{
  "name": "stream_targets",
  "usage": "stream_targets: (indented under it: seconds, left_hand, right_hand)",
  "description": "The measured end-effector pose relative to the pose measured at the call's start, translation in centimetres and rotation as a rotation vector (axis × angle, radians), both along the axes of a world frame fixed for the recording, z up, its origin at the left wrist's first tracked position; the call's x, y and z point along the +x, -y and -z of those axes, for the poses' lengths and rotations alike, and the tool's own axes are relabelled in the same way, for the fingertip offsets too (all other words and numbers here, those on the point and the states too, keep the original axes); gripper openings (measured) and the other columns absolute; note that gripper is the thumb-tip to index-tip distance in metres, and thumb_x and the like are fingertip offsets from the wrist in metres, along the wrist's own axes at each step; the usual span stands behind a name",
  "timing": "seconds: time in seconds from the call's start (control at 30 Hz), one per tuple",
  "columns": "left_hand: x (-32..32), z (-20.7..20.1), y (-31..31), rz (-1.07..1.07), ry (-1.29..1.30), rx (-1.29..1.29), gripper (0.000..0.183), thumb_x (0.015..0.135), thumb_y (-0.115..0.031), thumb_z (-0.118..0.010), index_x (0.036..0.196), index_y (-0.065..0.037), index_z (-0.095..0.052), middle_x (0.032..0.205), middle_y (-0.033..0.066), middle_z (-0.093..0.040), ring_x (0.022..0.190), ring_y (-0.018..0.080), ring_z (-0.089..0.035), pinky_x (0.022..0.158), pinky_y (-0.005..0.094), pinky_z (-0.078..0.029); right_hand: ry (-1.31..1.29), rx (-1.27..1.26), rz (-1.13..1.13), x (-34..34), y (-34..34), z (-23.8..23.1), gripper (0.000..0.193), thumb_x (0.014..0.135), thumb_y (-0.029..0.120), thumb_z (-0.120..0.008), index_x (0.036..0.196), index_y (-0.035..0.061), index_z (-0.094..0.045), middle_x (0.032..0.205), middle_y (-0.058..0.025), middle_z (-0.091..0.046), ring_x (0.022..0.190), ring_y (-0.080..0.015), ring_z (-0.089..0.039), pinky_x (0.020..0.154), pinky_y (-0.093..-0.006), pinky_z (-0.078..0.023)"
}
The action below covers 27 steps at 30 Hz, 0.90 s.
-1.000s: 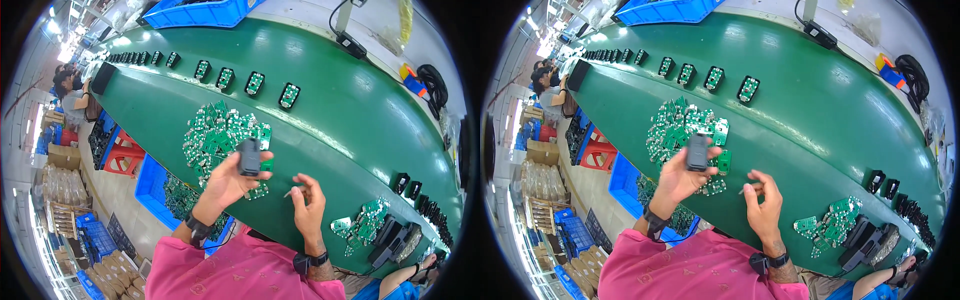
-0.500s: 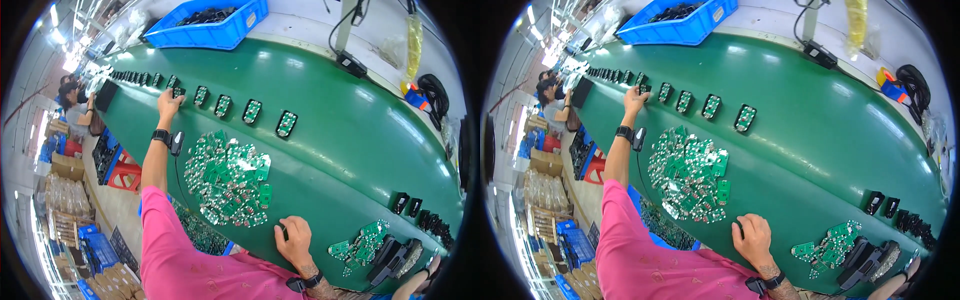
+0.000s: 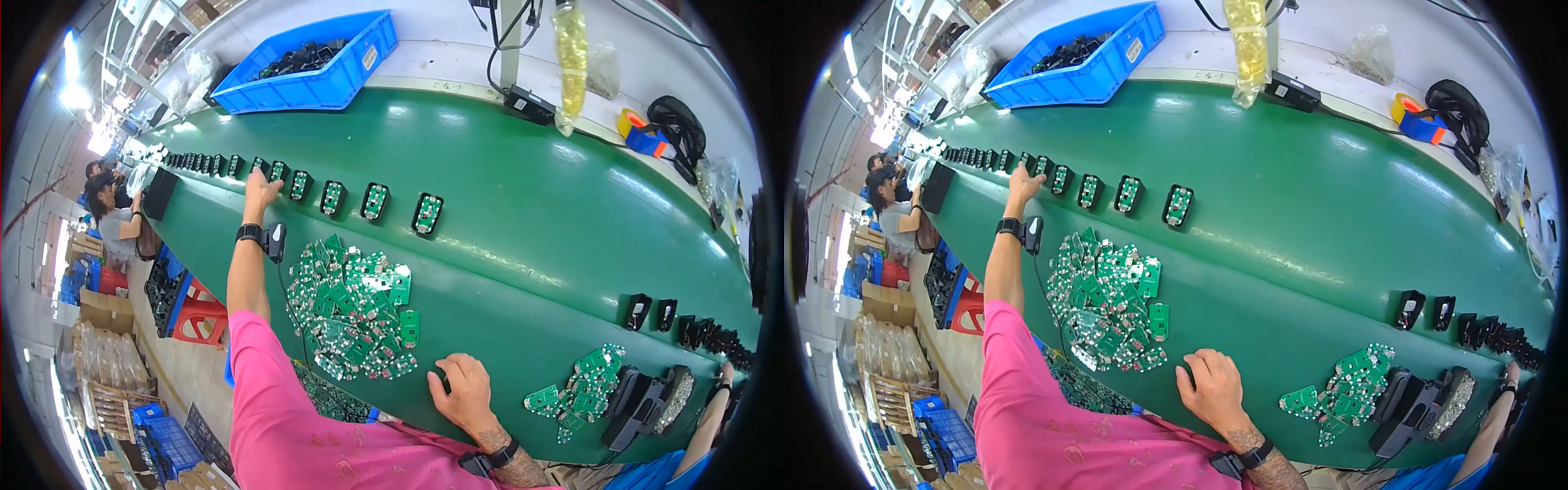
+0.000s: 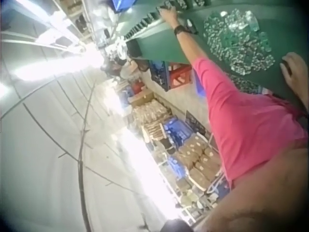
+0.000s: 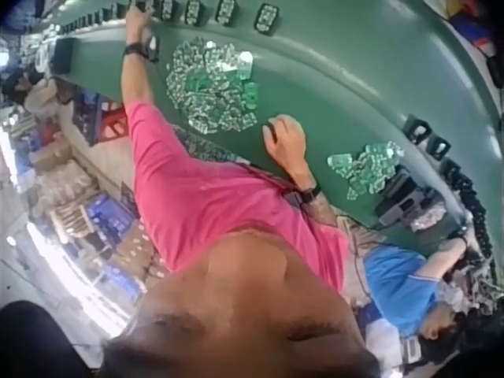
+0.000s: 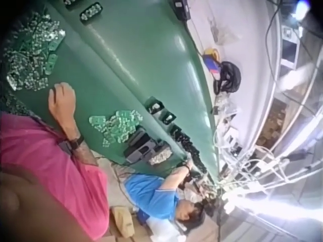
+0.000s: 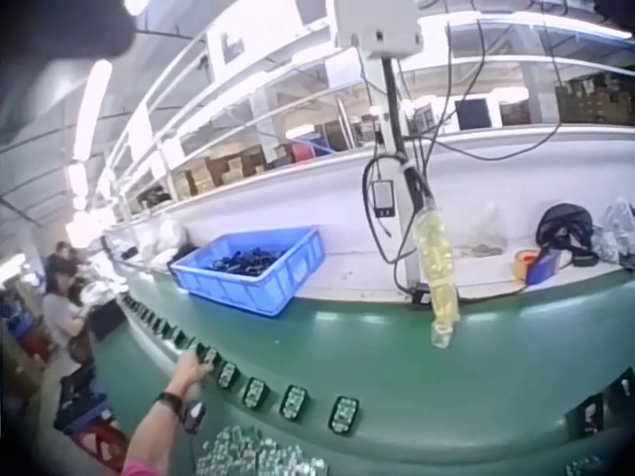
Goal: The person assembles electronic devices by picking up a black housing and a circuit board, fitting the board into the housing, and pressing them together. After completing each assembly, the person places the finished device onto the green workbench alongside others.
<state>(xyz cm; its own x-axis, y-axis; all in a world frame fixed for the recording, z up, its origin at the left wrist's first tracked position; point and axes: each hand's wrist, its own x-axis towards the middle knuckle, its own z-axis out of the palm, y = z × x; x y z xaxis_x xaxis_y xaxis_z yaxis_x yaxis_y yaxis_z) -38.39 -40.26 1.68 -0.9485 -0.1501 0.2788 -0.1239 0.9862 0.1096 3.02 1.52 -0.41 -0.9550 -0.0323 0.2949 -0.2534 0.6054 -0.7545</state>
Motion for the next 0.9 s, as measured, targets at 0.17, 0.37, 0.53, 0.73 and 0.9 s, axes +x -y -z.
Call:
stream_targets:
  seconds: [0.17,0.37,0.53,0.73,0.9]
  left_hand:
    - [6.3,-1.6,-4.8,0.304,-0.213,0.363,0.058,0.093,-0.028,-0.067,0.136,0.008,-0.049,0.123,0.0242,-0.064,0.112,0.0339,-0.063,0.096,0.0407,-0.049]
    - [29.4,-5.8,-18.7,0.567,0.269,1.159,0.031,0.105,-0.025,-0.048,0.102,0.002,-0.063,0.081,0.0089,-0.065,0.064,0.0171,-0.067,0.055,0.0275,-0.052]
    - [38.3,-0.4,-30.4,0.665,0.659,1.195,0.039,0.102,-0.019,-0.048,0.070,0.000,-0.061,0.066,0.0075,-0.064,0.056,0.0132,-0.062,0.050,0.0240,-0.046]
    - [40.0,-0.8,-38.2,0.794,0.815,1.466,0.016,0.098,-0.012,-0.055,0.108,0.001,-0.058,0.100,0.0113,-0.066,0.075,0.0122,-0.067,0.063,0.0224,-0.050]
    - [39.7,-0.9,-38.2,0.807,0.812,1.472,0.044,0.093,-0.004,-0.062,0.133,-0.001,-0.045,0.121,0.0143,-0.057,0.084,0.0159,-0.068,0.070,0.0266,-0.054]
  right_hand:
    - [-0.010,-0.003,0.051,0.7,-0.4,0.5,0.023,0.081,0.012,-0.073,0.102,0.0045,-0.067,0.095,-0.0124,-0.064,0.086,-0.0322,-0.063,0.075,-0.0425,-0.052]
    - [0.025,-0.260,0.020,0.0,-1.6,-0.4,0.021,0.089,0.012,-0.066,0.107,0.0024,-0.068,0.094,-0.0153,-0.066,0.088,-0.0347,-0.065,0.081,-0.0421,-0.054]
    - [-0.043,0.117,0.410,0.6,-10.5,-5.0,0.020,0.089,0.021,-0.069,0.079,0.0039,-0.065,0.075,-0.0147,-0.064,0.071,-0.0347,-0.063,0.063,-0.0434,-0.051]
    - [0.233,0.758,0.929,-0.1,-24.6,-5.8,0.077,0.074,0.042,-0.082,0.128,-0.0042,-0.053,0.115,-0.0230,-0.062,0.113,-0.0407,-0.052,0.093,-0.0506,-0.046]
    - [0.345,0.598,0.771,-1.6,-26.7,-5.1,0.058,0.072,0.027,-0.080,0.118,-0.0021,-0.060,0.106,-0.0207,-0.067,0.098,-0.0382,-0.063,0.085,-0.0459,-0.052]
